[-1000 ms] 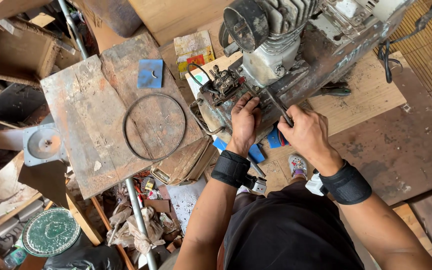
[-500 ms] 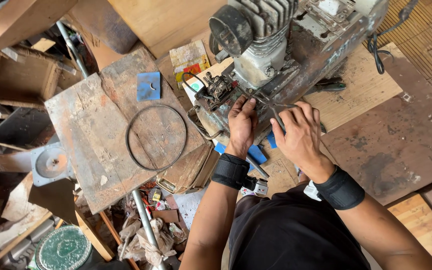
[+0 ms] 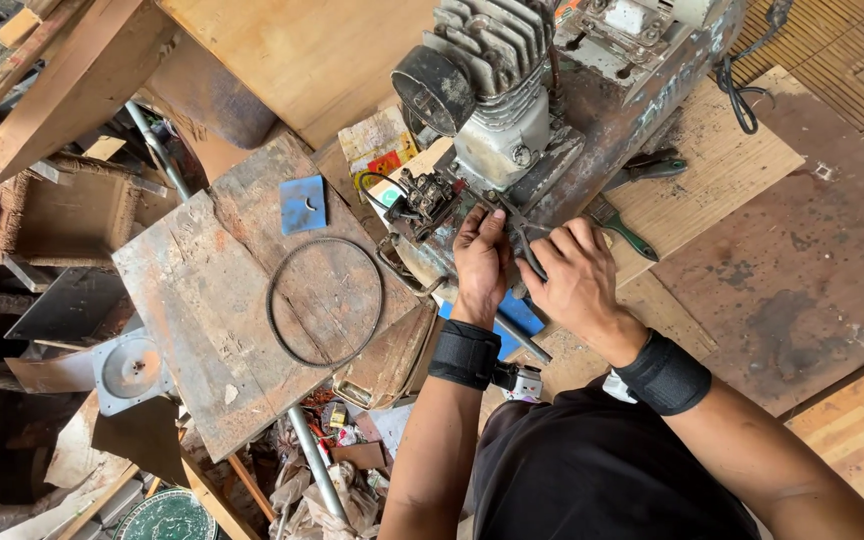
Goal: Repairing or assembling parts of a mechanical air compressor.
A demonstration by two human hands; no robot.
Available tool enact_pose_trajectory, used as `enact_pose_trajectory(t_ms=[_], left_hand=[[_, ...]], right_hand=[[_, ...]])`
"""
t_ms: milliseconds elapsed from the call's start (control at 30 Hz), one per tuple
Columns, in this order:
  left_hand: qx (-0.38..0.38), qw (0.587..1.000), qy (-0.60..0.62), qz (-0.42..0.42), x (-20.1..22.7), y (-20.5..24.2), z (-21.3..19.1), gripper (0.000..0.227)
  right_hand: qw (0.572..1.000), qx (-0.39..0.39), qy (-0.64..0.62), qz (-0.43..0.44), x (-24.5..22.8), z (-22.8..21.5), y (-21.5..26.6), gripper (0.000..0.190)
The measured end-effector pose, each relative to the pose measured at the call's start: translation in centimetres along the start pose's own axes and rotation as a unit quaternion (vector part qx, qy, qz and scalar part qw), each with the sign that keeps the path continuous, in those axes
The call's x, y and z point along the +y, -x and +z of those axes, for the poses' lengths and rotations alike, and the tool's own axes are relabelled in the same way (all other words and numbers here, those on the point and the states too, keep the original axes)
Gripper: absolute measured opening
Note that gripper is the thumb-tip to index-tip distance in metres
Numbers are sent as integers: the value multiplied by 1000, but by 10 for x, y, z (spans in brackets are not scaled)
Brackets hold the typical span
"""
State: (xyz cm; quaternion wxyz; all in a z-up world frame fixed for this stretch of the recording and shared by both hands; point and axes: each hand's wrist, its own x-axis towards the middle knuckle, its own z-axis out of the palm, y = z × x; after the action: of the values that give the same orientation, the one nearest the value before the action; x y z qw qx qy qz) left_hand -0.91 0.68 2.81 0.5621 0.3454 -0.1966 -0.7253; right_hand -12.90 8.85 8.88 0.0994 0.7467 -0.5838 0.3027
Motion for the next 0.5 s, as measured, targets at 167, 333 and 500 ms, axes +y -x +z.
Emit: enact_pose_trajectory(t_ms=[167, 333, 500], left_hand=[[1, 1000, -11, -3, -1, -2, -1, 50], [21, 1000, -16, -5, 2, -1, 2, 49], [-8, 1000, 5, 26, -17, -12, -13, 47]], right_hand=[[999, 25, -46, 4, 3, 4, 2, 23], [999, 37, -39, -8, -2, -2, -4, 21], [998, 33, -24, -44, -1, -4, -10, 26]])
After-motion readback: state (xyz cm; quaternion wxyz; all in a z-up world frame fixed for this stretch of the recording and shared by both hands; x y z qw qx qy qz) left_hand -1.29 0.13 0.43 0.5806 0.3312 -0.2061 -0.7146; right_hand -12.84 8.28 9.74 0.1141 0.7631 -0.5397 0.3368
